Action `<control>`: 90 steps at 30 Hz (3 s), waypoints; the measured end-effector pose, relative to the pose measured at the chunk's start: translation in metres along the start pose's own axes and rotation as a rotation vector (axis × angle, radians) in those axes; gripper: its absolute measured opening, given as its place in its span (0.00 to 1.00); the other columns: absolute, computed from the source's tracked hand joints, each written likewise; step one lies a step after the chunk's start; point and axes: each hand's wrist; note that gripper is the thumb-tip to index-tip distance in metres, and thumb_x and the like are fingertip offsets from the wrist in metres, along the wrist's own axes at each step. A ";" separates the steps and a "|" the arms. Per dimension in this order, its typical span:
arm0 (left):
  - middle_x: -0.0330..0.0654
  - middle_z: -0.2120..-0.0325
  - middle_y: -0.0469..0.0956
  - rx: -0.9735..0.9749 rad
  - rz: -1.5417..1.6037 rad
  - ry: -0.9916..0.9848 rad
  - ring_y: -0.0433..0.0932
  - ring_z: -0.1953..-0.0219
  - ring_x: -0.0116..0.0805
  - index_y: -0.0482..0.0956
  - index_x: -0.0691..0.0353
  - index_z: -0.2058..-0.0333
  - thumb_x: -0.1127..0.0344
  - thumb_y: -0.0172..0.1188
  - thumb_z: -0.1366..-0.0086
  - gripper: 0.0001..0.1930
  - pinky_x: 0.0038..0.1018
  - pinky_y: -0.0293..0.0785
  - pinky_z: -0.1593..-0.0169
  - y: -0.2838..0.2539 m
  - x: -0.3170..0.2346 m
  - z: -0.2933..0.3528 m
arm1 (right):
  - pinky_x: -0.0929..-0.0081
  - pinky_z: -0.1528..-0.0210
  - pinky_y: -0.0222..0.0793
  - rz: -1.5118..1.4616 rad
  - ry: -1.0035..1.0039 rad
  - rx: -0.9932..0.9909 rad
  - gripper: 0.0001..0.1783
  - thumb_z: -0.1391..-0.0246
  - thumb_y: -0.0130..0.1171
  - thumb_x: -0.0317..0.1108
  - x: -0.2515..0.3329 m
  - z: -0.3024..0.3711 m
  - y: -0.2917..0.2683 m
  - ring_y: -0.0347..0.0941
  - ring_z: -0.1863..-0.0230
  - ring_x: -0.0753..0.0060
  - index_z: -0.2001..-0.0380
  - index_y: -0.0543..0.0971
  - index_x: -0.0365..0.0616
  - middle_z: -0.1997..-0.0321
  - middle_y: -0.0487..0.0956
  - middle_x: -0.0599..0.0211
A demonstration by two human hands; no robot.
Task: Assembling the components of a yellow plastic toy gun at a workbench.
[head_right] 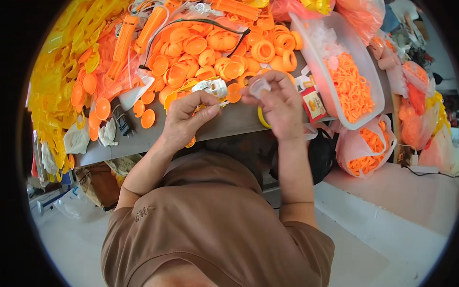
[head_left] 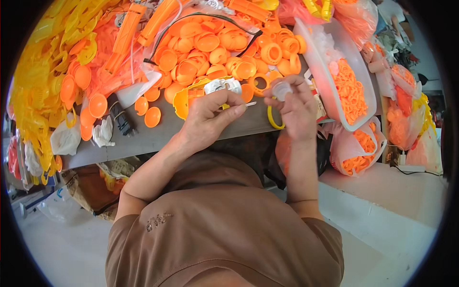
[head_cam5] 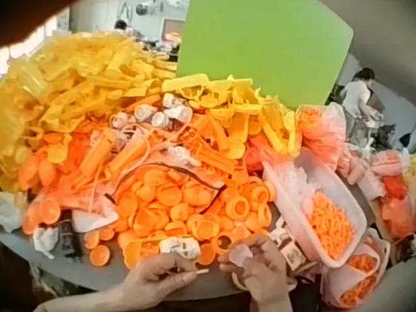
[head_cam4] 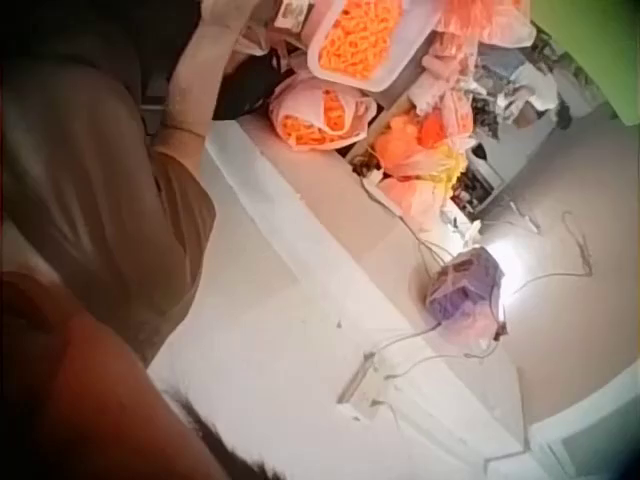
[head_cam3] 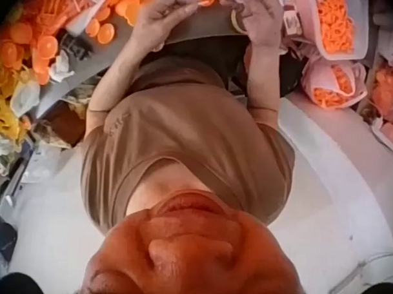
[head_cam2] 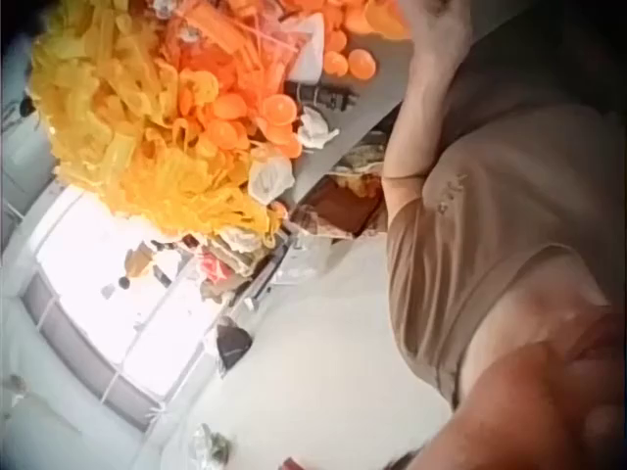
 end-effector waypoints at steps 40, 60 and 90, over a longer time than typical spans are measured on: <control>0.43 0.75 0.75 -0.202 -0.167 0.286 0.74 0.72 0.30 0.71 0.68 0.70 0.75 0.55 0.40 0.03 0.26 0.70 0.68 -0.008 0.009 0.003 | 0.77 0.65 0.75 -0.388 -0.003 -0.017 0.26 0.44 0.56 0.34 -0.032 -0.004 0.058 0.74 0.62 0.71 0.45 0.66 0.35 0.51 0.74 0.50; 0.44 0.77 0.75 -0.196 -0.278 0.395 0.74 0.75 0.32 0.70 0.68 0.72 0.77 0.55 0.41 0.03 0.27 0.69 0.72 -0.008 0.006 0.000 | 0.75 0.63 0.77 -0.205 -0.096 0.026 0.21 0.48 0.59 0.30 -0.028 -0.007 0.059 0.75 0.63 0.70 0.52 0.68 0.34 0.54 0.75 0.53; 0.46 0.58 0.76 0.021 0.398 0.097 0.73 0.52 0.31 0.68 0.71 0.48 0.77 0.59 0.43 0.22 0.28 0.66 0.46 -0.019 0.008 0.006 | 0.78 0.63 0.73 0.630 -0.436 0.111 0.27 0.58 0.62 0.19 -0.003 -0.002 0.058 0.76 0.65 0.74 0.51 0.71 0.39 0.55 0.78 0.60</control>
Point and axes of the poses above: each hand's wrist, its own z-axis away from the middle knuckle, its own y-axis out of the palm, x = y × z
